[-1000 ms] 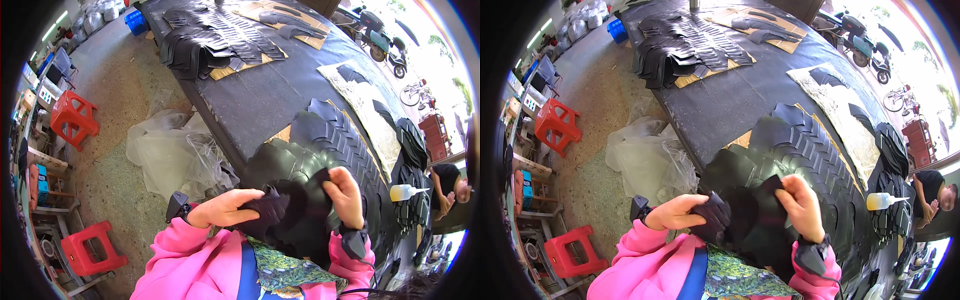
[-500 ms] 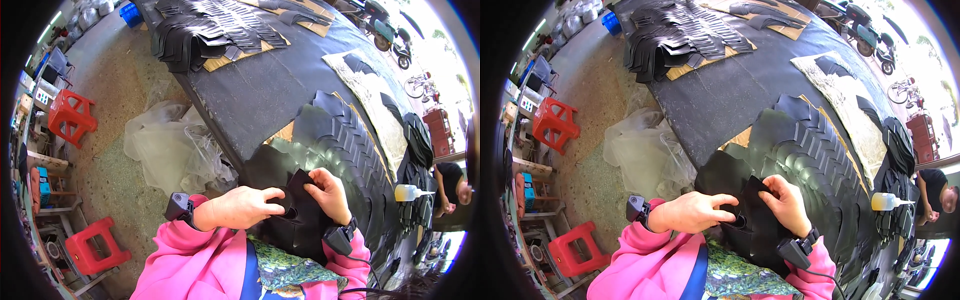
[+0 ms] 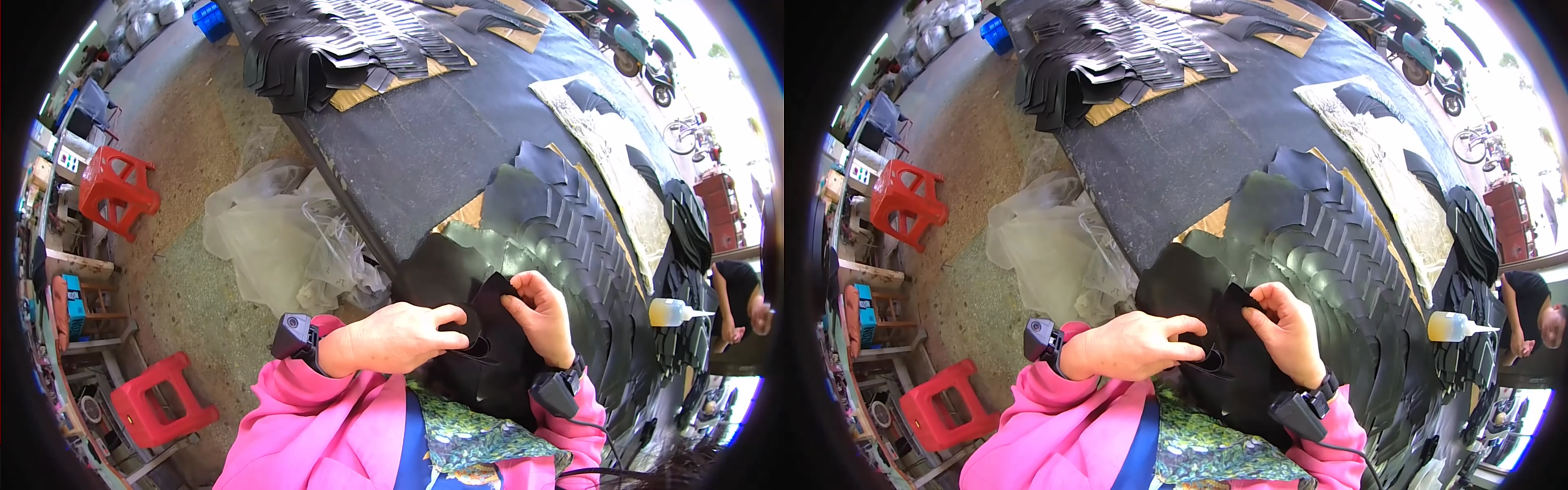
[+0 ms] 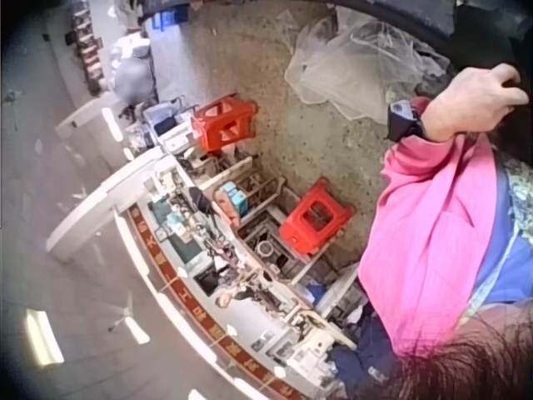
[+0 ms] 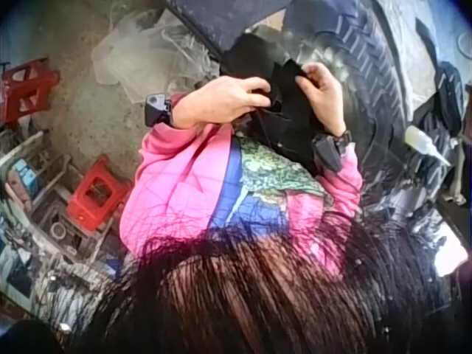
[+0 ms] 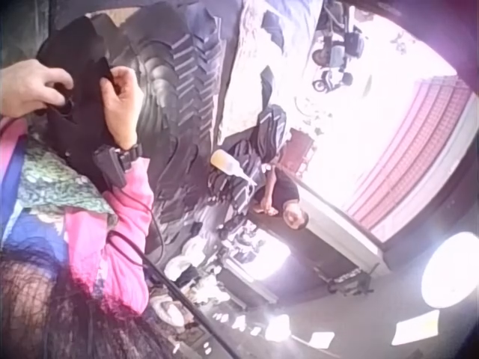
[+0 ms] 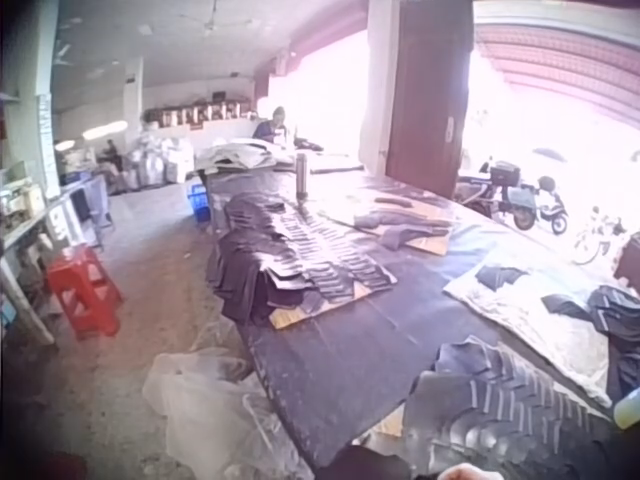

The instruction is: The person is stitching or assembling leather components of a shoe upper at a long work table.

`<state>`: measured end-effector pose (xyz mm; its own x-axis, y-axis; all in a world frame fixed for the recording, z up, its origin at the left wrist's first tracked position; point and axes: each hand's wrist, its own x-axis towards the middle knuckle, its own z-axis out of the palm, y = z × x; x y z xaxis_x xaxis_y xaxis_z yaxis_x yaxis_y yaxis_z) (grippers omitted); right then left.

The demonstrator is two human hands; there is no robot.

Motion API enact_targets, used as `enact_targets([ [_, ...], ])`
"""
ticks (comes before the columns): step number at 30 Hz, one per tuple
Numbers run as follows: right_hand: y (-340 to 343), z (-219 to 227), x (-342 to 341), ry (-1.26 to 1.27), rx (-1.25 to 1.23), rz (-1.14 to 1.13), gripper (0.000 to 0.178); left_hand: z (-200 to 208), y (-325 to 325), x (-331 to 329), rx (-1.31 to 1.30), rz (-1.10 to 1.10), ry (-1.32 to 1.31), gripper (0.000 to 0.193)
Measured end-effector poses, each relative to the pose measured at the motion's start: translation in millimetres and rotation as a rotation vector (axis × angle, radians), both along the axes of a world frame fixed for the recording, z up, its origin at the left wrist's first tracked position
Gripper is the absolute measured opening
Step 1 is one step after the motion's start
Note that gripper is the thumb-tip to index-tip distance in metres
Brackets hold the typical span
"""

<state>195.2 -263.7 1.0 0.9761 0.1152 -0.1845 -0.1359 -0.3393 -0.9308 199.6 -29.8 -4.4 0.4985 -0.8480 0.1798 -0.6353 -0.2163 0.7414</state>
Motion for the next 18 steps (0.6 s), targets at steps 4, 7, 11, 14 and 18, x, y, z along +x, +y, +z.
enact_targets([
  [4,3.2,4.6,0.3,-0.039,-0.099,0.039,0.014,-1.4,-0.5,-0.6,-0.002,0.003,0.005,0.034],
  [7,2.0,0.8,0.0,-0.051,-0.093,0.040,0.013,-2.1,-1.5,-0.9,-0.005,0.014,0.002,0.033],
  [11,3.2,3.3,-0.1,-0.030,-0.092,0.043,0.014,-5.5,-3.2,-1.8,-0.062,0.046,-0.029,0.032],
  [14,3.2,1.6,0.1,-0.042,-0.088,0.039,0.014,-4.7,-3.5,-2.6,-0.058,0.069,-0.056,0.032],
  [18,4.1,0.9,0.0,-0.075,-0.126,0.038,0.013,-3.5,-3.1,-3.9,-0.002,0.091,-0.061,0.032],
])
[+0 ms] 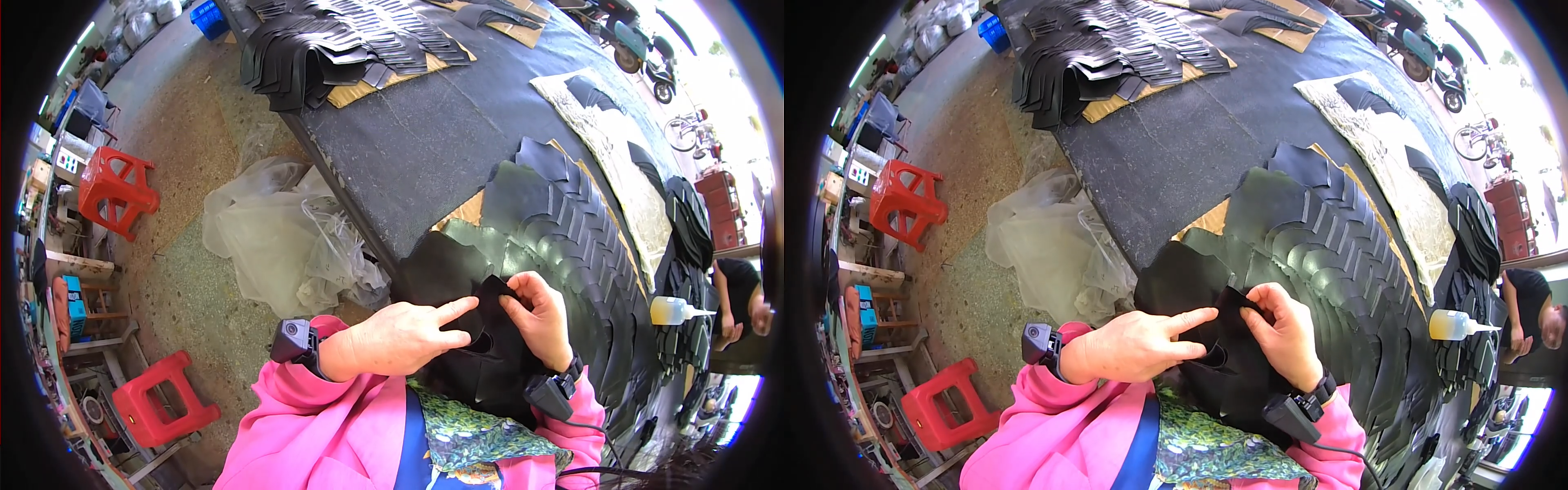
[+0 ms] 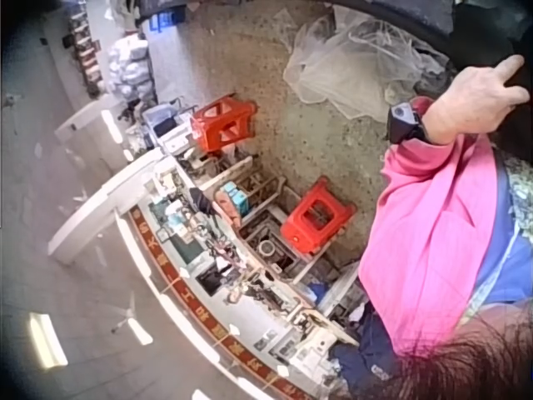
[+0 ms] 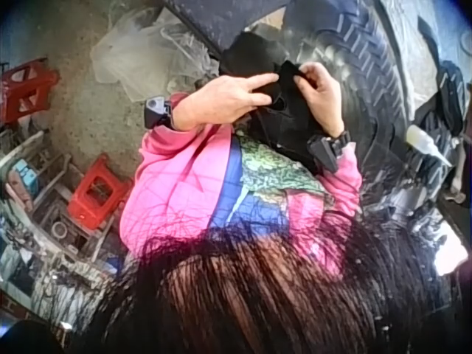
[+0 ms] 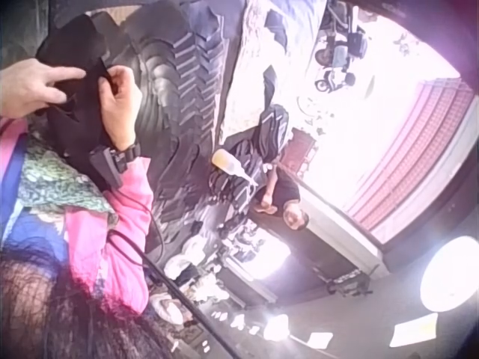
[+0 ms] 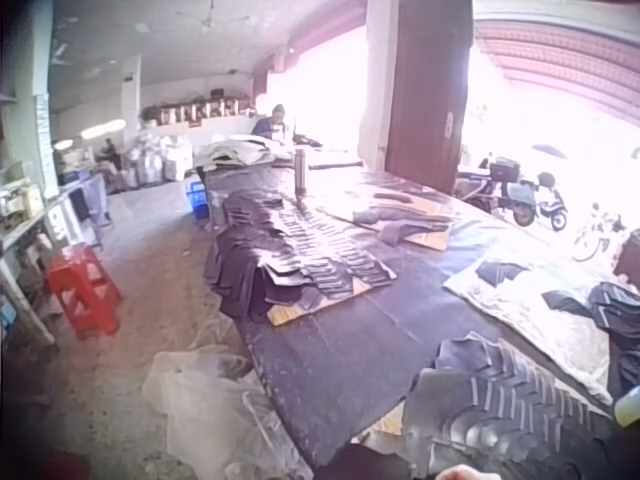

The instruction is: The person is stitching or assembling leather components of a shoe upper at a long work table.

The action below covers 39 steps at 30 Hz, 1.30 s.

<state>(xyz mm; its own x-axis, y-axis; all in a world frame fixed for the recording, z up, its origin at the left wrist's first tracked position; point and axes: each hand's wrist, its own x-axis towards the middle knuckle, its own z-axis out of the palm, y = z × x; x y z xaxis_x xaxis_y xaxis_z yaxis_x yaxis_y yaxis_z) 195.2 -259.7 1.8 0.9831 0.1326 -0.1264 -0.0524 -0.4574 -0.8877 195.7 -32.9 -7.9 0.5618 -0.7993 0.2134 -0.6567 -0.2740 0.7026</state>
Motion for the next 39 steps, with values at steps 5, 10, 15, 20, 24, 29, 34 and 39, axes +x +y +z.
enact_targets([
  [5,7.2,4.9,-1.6,-0.100,-0.194,-0.005,0.011,3.5,-4.2,1.7,0.095,-0.005,-0.011,0.029],
  [10,8.1,1.5,1.5,-0.487,-0.547,0.079,0.014,7.7,-9.1,0.6,0.168,0.001,0.016,0.026],
  [15,10.1,3.1,4.8,-0.442,-0.537,0.085,0.017,6.6,-9.9,2.3,0.177,0.005,0.025,0.024],
  [20,10.9,3.7,7.9,-0.416,-0.547,0.096,0.019,4.3,-9.0,4.2,0.164,-0.003,0.032,0.023],
  [24,10.9,4.0,9.6,-0.391,-0.536,0.106,0.019,6.1,-8.2,5.4,0.156,-0.011,0.038,0.022],
  [29,10.0,4.6,12.1,-0.357,-0.526,0.107,0.019,7.0,-8.0,6.5,0.160,-0.018,0.042,0.023],
  [34,4.6,2.0,12.9,-0.366,-0.556,0.138,0.016,2.0,-8.0,5.4,0.114,-0.014,0.047,0.023],
  [39,9.8,4.1,9.3,-0.379,-0.556,0.074,0.017,2.3,-7.2,1.7,0.063,-0.008,0.025,0.021],
])
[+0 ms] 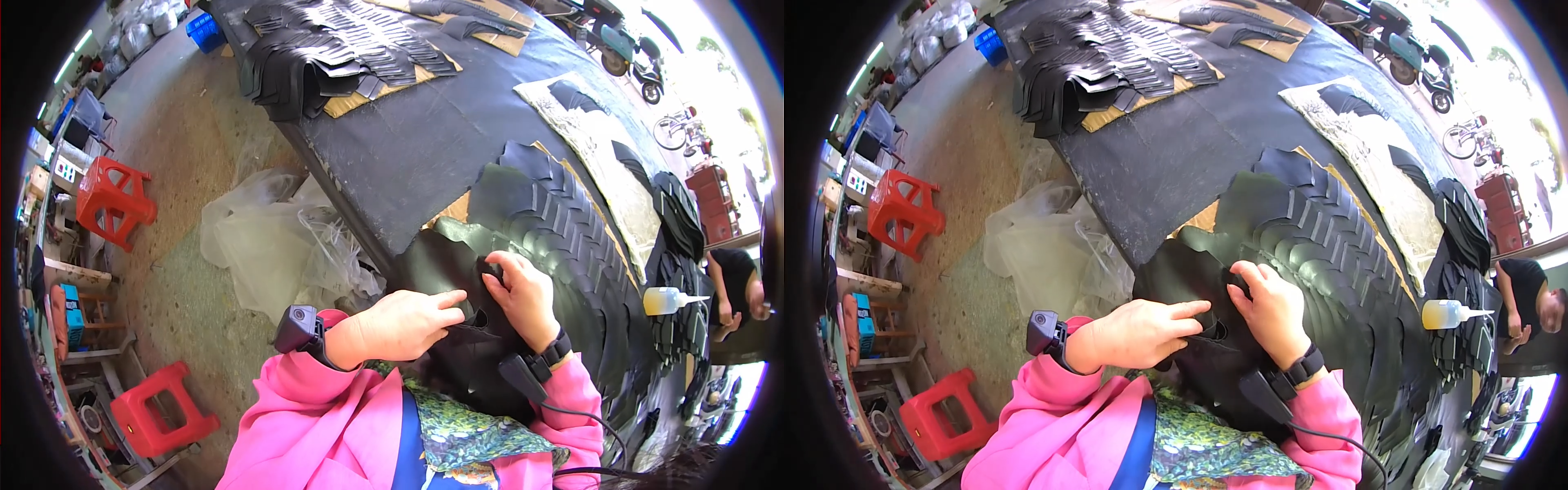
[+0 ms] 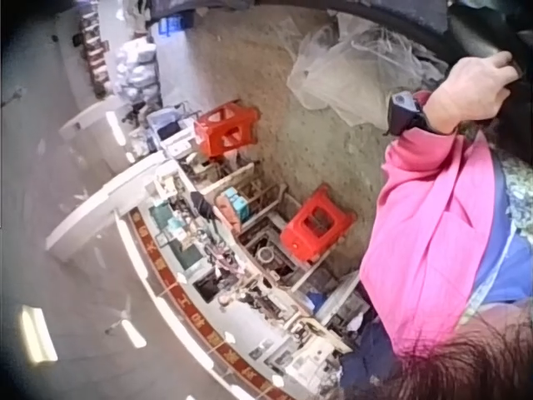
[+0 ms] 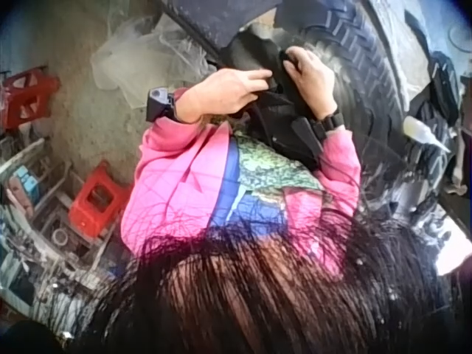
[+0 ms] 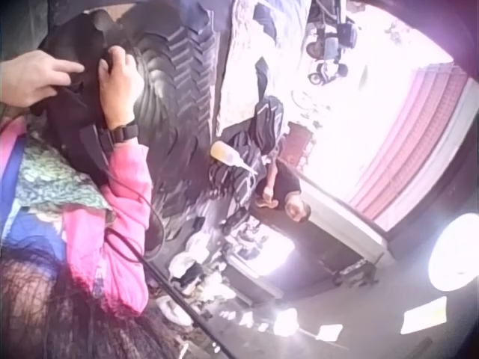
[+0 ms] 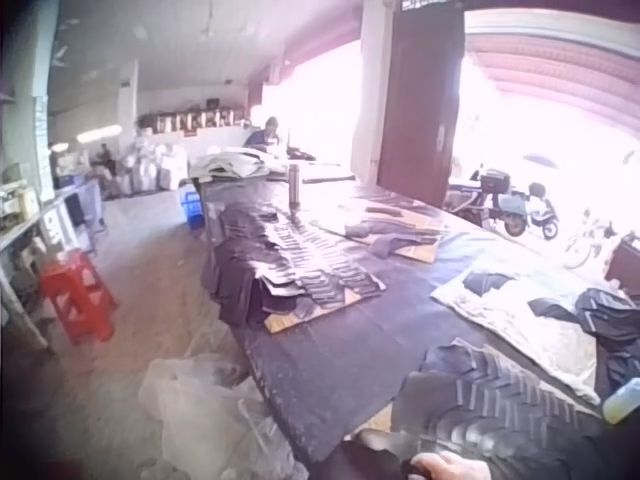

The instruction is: The person is stitching or assembling leather components of a shoe upper at a long work table.

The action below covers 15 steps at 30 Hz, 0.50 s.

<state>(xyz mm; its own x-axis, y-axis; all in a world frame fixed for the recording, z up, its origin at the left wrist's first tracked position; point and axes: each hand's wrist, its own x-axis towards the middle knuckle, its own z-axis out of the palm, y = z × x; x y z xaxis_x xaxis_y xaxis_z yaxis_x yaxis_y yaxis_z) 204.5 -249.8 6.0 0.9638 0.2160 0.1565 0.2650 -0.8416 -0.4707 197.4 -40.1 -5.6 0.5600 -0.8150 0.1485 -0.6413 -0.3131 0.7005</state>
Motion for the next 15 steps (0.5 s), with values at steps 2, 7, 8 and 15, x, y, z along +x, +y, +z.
enact_targets([
  [2,-1.5,-2.4,0.4,-0.024,-0.027,0.040,0.019,1.3,0.2,-5.0,-0.006,-0.006,-0.019,0.021],
  [7,-3.7,-10.5,-1.6,-0.214,-0.118,0.107,0.025,9.9,5.3,-24.0,-0.045,0.078,0.003,0.022],
  [8,-5.3,-9.9,-2.8,-0.223,-0.219,0.138,0.028,14.2,7.1,-28.3,-0.063,0.077,0.060,0.023],
  [15,-15.3,4.7,-15.6,-0.185,-0.164,0.220,0.046,46.0,38.9,-57.7,-0.219,0.000,0.374,0.030],
])
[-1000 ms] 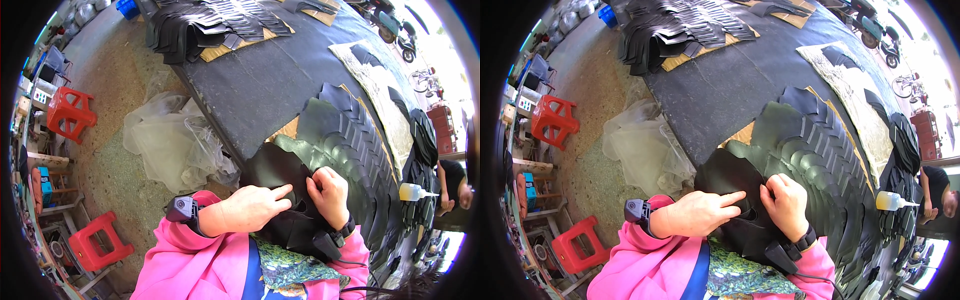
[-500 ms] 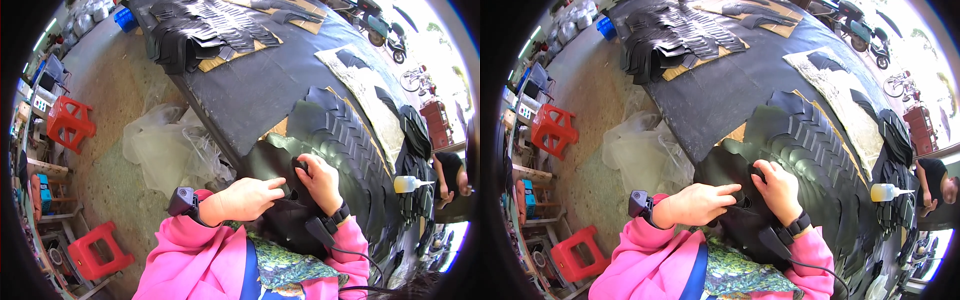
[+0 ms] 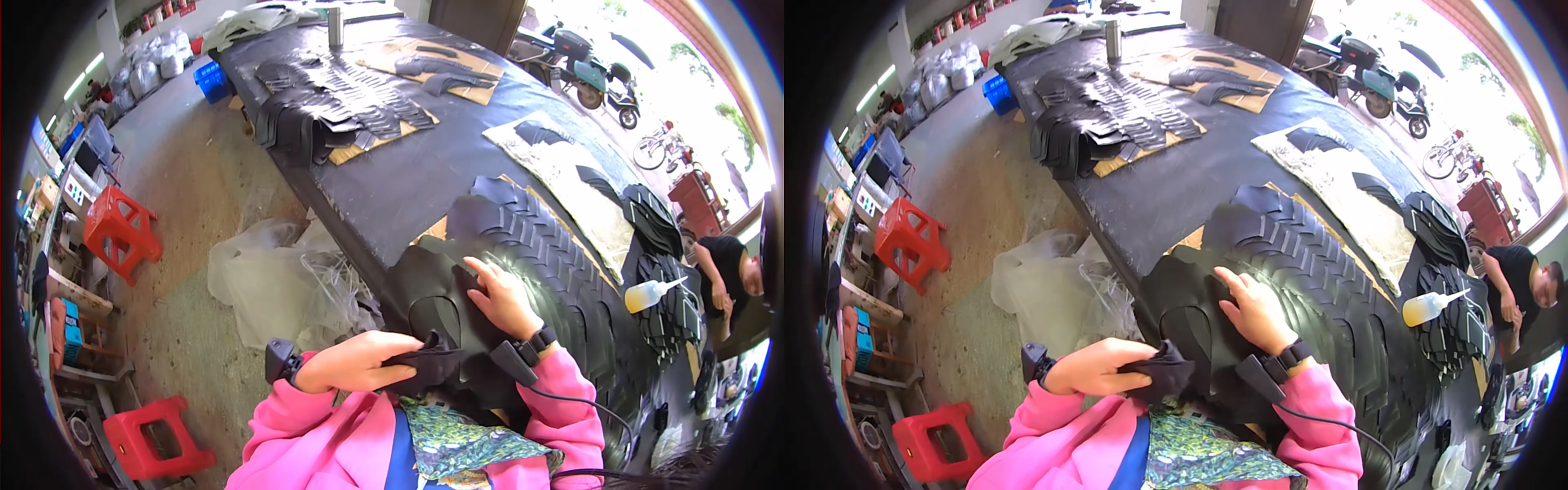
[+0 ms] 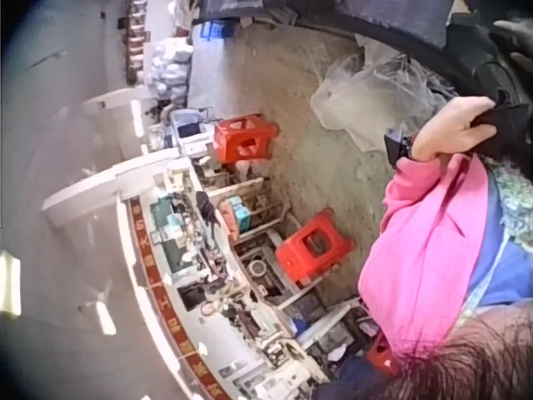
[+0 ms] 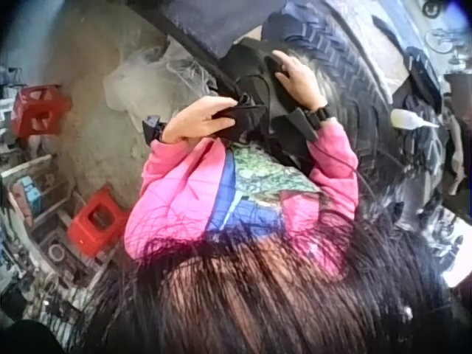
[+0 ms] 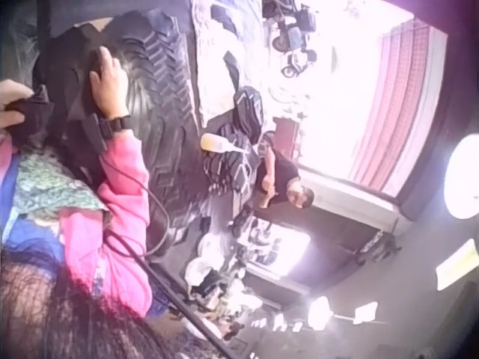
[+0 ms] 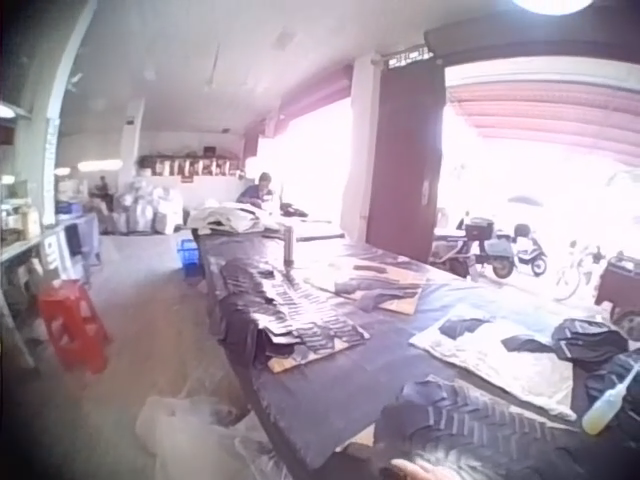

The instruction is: The person is stitching or assembling leather components of a shoe upper at a long work table.

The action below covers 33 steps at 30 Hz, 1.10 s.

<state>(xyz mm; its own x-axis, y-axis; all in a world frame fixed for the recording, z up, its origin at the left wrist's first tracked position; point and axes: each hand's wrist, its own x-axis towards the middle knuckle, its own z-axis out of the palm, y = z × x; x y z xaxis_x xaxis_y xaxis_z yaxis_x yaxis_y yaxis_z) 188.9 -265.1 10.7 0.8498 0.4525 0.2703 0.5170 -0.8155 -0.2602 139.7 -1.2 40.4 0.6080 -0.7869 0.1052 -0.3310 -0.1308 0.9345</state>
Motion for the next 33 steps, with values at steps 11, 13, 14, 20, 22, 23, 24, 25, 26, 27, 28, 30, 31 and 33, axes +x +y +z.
enact_targets([
  [11,-3.5,-1.3,-32.3,0.217,0.550,-0.031,0.042,1.1,16.9,-24.6,-0.649,0.315,0.617,0.035],
  [13,-7.3,-3.9,-31.6,0.431,0.837,-0.101,0.038,6.6,11.8,-24.6,-0.765,0.311,0.664,0.035],
  [14,-10.1,-6.3,-28.3,0.422,0.842,-0.101,0.038,10.0,9.6,-25.1,-0.885,0.311,0.715,0.036],
  [20,-25.7,-7.6,-11.6,0.489,0.963,-0.288,0.034,25.1,0.6,-25.8,-1.011,0.084,0.855,0.050],
  [22,-36.0,0.1,-23.1,0.306,0.768,-0.306,0.031,31.9,-15.4,-28.2,-0.877,0.240,0.868,0.054],
  [23,-35.1,7.2,-25.6,0.137,0.636,-0.230,0.029,31.8,-20.5,-30.7,-0.891,0.218,0.996,0.057],
  [24,-40.3,23.9,-36.8,-0.047,0.488,-0.178,0.028,40.4,-34.5,-31.8,-0.913,0.158,1.006,0.055],
  [25,-36.1,38.7,-46.5,0.084,0.618,-0.105,0.025,36.6,-42.0,-31.4,-0.904,0.161,0.996,0.055],
  [26,-33.4,55.0,-61.6,0.110,0.696,-0.021,0.022,35.5,-51.7,-31.7,-0.893,0.143,0.989,0.055],
  [27,-31.1,72.1,-76.3,0.125,0.681,0.080,0.021,36.8,-61.4,-31.6,-0.884,0.133,0.989,0.055],
  [28,-28.3,86.2,-92.1,0.200,0.733,0.152,0.023,38.5,-72.9,-31.7,-0.924,0.090,1.012,0.052],
  [30,-21.0,106.6,-114.7,0.200,0.689,0.246,0.032,40.7,-94.4,-33.0,-0.953,0.029,1.039,0.050],
  [31,-19.0,106.6,-121.4,0.137,0.671,0.227,0.035,41.6,-105.0,-33.8,-0.898,0.008,1.070,0.052],
  [33,-22.1,105.6,-126.2,-0.027,0.593,0.176,0.041,43.1,-129.9,-40.8,-0.740,0.112,0.977,0.050],
])
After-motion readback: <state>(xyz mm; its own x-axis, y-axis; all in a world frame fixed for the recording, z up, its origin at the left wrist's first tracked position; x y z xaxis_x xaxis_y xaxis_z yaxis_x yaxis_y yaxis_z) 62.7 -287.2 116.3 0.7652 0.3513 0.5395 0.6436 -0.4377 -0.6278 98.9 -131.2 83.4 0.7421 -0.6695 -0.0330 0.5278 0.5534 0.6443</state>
